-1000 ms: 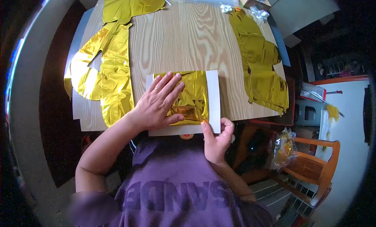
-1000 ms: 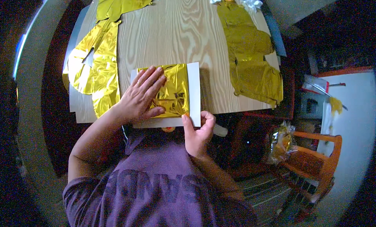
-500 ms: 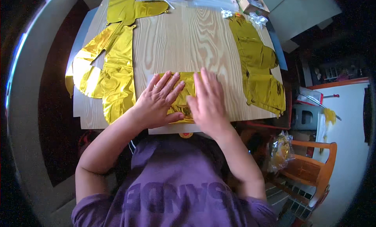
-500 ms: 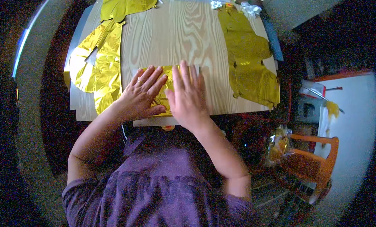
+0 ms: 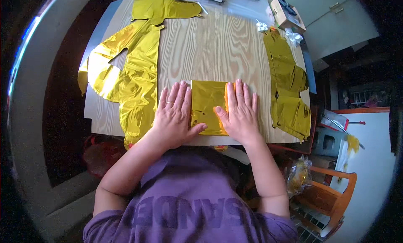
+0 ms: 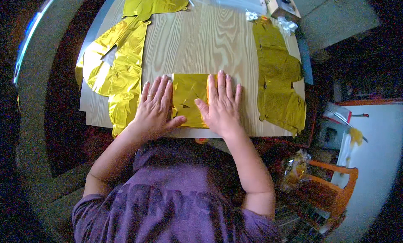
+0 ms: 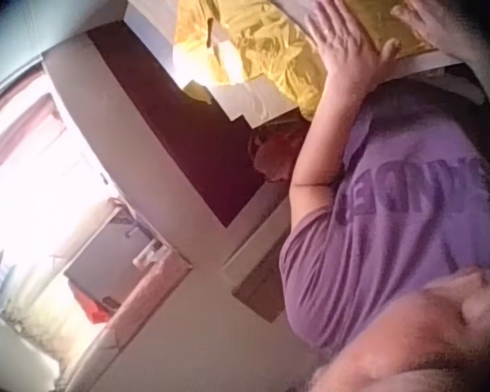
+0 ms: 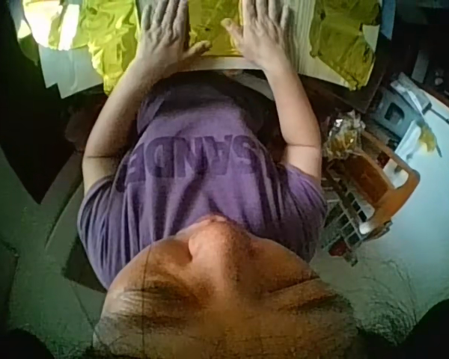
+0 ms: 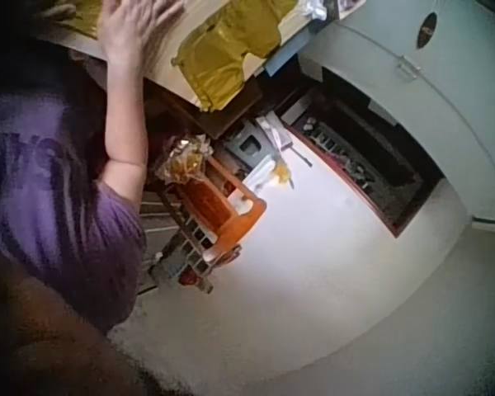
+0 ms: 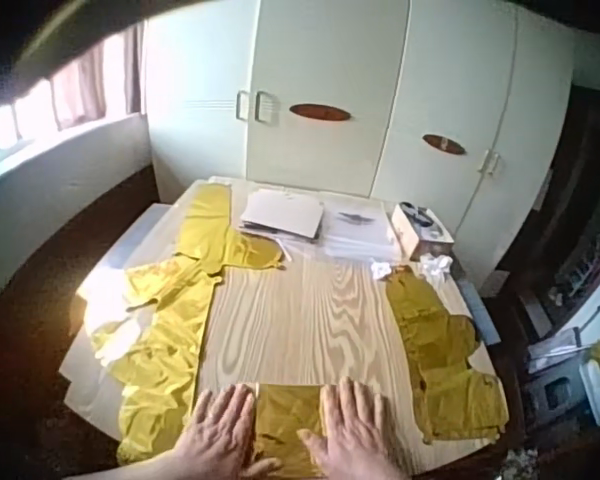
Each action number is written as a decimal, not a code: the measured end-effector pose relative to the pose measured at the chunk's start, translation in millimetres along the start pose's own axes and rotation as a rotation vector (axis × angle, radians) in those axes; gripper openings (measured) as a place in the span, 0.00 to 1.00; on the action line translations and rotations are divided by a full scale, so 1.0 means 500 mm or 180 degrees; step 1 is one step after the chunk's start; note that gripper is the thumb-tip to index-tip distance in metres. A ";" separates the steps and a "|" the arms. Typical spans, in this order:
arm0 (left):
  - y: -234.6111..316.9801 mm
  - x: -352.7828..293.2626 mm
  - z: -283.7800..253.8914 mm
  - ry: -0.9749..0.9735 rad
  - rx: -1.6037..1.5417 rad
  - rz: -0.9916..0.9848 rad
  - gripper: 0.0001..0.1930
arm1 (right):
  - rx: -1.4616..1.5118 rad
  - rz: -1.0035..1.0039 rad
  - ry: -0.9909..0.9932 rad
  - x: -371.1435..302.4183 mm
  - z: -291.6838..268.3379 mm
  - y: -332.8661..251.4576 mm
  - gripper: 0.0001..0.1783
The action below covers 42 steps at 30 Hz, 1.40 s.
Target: Folding and placing gold foil balloons into plastic sleeves with cardboard inserts.
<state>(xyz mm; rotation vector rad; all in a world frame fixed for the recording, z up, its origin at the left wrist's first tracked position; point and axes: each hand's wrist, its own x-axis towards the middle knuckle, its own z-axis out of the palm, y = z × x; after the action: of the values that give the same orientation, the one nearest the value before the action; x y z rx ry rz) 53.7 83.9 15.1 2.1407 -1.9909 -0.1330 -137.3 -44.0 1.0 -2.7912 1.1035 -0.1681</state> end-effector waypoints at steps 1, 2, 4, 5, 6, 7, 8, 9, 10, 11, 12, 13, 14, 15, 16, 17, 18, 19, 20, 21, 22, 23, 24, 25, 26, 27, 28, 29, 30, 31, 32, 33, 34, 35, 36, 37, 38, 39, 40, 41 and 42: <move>0.015 0.010 -0.013 -0.0024 0.0009 -0.0122 0.52 | 0.0000 0.0010 -0.0021 0.002 -0.002 0.002 0.45; 0.032 0.022 -0.018 -0.0048 0.0017 -0.0243 0.52 | -0.0001 0.0021 -0.0041 0.003 -0.004 0.005 0.45; 0.065 0.047 -0.012 0.0220 -0.0191 0.0064 0.51 | 0.0089 -0.0018 -0.0009 0.004 0.001 0.009 0.46; 0.081 0.060 -0.006 0.0356 -0.0287 0.0205 0.51 | 0.0140 -0.0053 0.0006 0.005 0.006 0.009 0.46; 0.095 0.077 0.011 0.0491 -0.0476 0.0369 0.51 | 0.0052 -0.0051 0.0063 0.004 0.012 0.014 0.47; 0.095 0.085 0.031 0.0502 -0.0471 0.0333 0.50 | -0.0033 -0.0063 0.0119 0.001 0.020 0.018 0.48; 0.095 0.090 0.047 0.0511 -0.0466 0.0298 0.50 | -0.0118 -0.0073 0.0174 -0.001 0.022 0.021 0.48; 0.088 0.089 0.055 0.0488 -0.0426 0.0194 0.51 | 0.0079 0.0068 0.0145 0.001 0.009 0.006 0.48; 0.074 0.083 0.060 0.0465 -0.0400 0.0119 0.51 | 0.0108 0.0028 0.0216 -0.001 0.009 0.009 0.47; 0.060 0.078 0.061 0.0441 -0.0374 0.0044 0.51 | 0.0024 0.0042 0.0179 0.001 0.005 0.009 0.46; 0.048 0.070 0.062 0.0421 -0.0255 0.0019 0.51 | -0.0037 0.0055 0.0120 -0.002 0.001 0.005 0.46; 0.037 0.062 0.060 0.0401 -0.0135 -0.0006 0.51 | -0.0040 0.0065 0.0129 -0.002 -0.001 0.004 0.46; 0.029 0.057 0.059 0.0378 -0.0014 -0.0030 0.51 | -0.0042 0.0074 0.0137 -0.001 -0.002 0.004 0.46; 0.024 0.053 0.051 0.0345 0.0111 -0.0102 0.51 | -0.0064 0.0068 0.0166 0.001 -0.003 0.004 0.45; 0.027 0.054 0.049 0.0330 0.0121 -0.0161 0.51 | -0.0070 0.0053 0.0158 0.001 -0.002 0.004 0.46; 0.032 0.055 0.049 0.0314 0.0132 -0.0220 0.51 | -0.0076 0.0037 0.0151 0.000 0.000 0.005 0.46; 0.040 0.058 0.043 0.0298 0.0149 -0.0281 0.51 | -0.0076 0.0018 0.0146 -0.001 -0.002 0.005 0.46; 0.059 0.075 0.033 0.0247 -0.0012 -0.0272 0.50 | -0.0035 -0.0020 0.0196 -0.001 0.001 0.007 0.46; 0.080 0.088 0.020 0.0493 -0.0152 0.0045 0.49 | 0.0005 -0.0059 0.0248 -0.003 0.008 0.011 0.47; 0.102 0.106 0.018 0.0563 -0.0448 0.0347 0.49 | 0.0031 -0.0073 0.0295 -0.007 0.015 0.018 0.47; 0.119 0.120 0.017 0.0628 -0.0741 0.0628 0.48 | -0.0084 -0.0185 0.0422 -0.008 0.026 0.028 0.48; 0.130 0.130 0.025 0.0529 -0.0864 0.0613 0.47 | -0.0317 -0.0108 0.0194 -0.014 0.030 0.031 0.48; 0.137 0.141 0.038 0.0438 -0.0980 0.0602 0.47 | -0.0552 -0.0032 -0.0023 -0.011 0.022 0.028 0.47; 0.140 0.147 0.047 0.0347 -0.1096 0.0592 0.47 | -0.0409 -0.0029 0.0073 -0.011 0.024 0.029 0.47; 0.137 0.145 0.053 0.0376 -0.0952 0.0571 0.47 | -0.0267 -0.0026 0.0168 -0.012 0.029 0.031 0.47; 0.131 0.136 0.056 0.0379 -0.0808 0.0549 0.46 | -0.0107 -0.0012 0.0249 -0.014 0.031 0.029 0.47; 0.121 0.126 0.060 0.0383 -0.0665 0.0528 0.46 | 0.0035 0.0042 0.0270 -0.013 0.030 0.026 0.47; 0.103 0.118 0.071 0.0404 -0.0497 0.0437 0.49 | 0.0178 0.0097 0.0289 -0.009 0.026 0.022 0.47; 0.085 0.105 0.080 0.0539 -0.0395 0.0327 0.50 | 0.0313 0.0145 0.0321 -0.004 0.015 0.017 0.47; 0.071 0.097 0.067 0.0486 -0.0244 0.0161 0.50 | 0.0314 0.0141 0.0318 -0.005 0.010 0.014 0.47; 0.058 0.089 0.053 0.0433 -0.0094 -0.0005 0.50 | 0.0290 0.0151 0.0310 -0.005 0.009 0.013 0.47; 0.045 0.078 0.052 0.0433 -0.0080 -0.0060 0.49 | 0.0269 0.0159 0.0302 -0.005 0.007 0.012 0.47; 0.033 0.067 0.052 0.0434 -0.0066 -0.0115 0.49 | 0.0248 0.0166 0.0294 -0.006 0.006 0.010 0.47; 0.026 0.060 0.053 0.0435 -0.0051 -0.0171 0.48 | 0.0248 0.0159 0.0309 -0.006 0.006 0.010 0.46; 0.022 0.056 0.053 0.0420 0.0021 -0.0194 0.48 | 0.0244 0.0147 0.0326 -0.006 0.005 0.010 0.46; 0.018 0.052 0.053 0.0406 0.0093 -0.0218 0.48 | 0.0241 0.0134 0.0343 -0.006 0.005 0.009 0.45; 0.015 0.048 0.052 0.0391 0.0165 -0.0242 0.49 | 0.0188 0.0167 0.0266 -0.005 0.003 0.006 0.44; 0.014 0.047 0.041 0.0272 0.0105 -0.0196 0.47 | 0.0124 0.0210 0.0195 -0.004 -0.003 0.005 0.44; 0.009 0.046 0.031 0.0169 -0.0257 -0.0259 0.45 | 0.0060 0.0254 0.0124 -0.003 -0.007 0.005 0.43; 0.000 0.047 0.022 0.0065 -0.0619 -0.0319 0.44 | 0.0189 0.0262 0.0120 -0.001 -0.009 0.009 0.42; -0.015 0.042 0.011 -0.0053 -0.0965 -0.0399 0.42 | 0.0343 0.0257 0.0107 0.001 -0.007 0.013 0.41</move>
<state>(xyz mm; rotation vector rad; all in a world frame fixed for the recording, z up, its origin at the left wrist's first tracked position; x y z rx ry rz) 61.4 62.8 10.0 2.0694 -1.7153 -0.4437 -141.8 -49.1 3.5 -2.6538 1.1757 -0.2589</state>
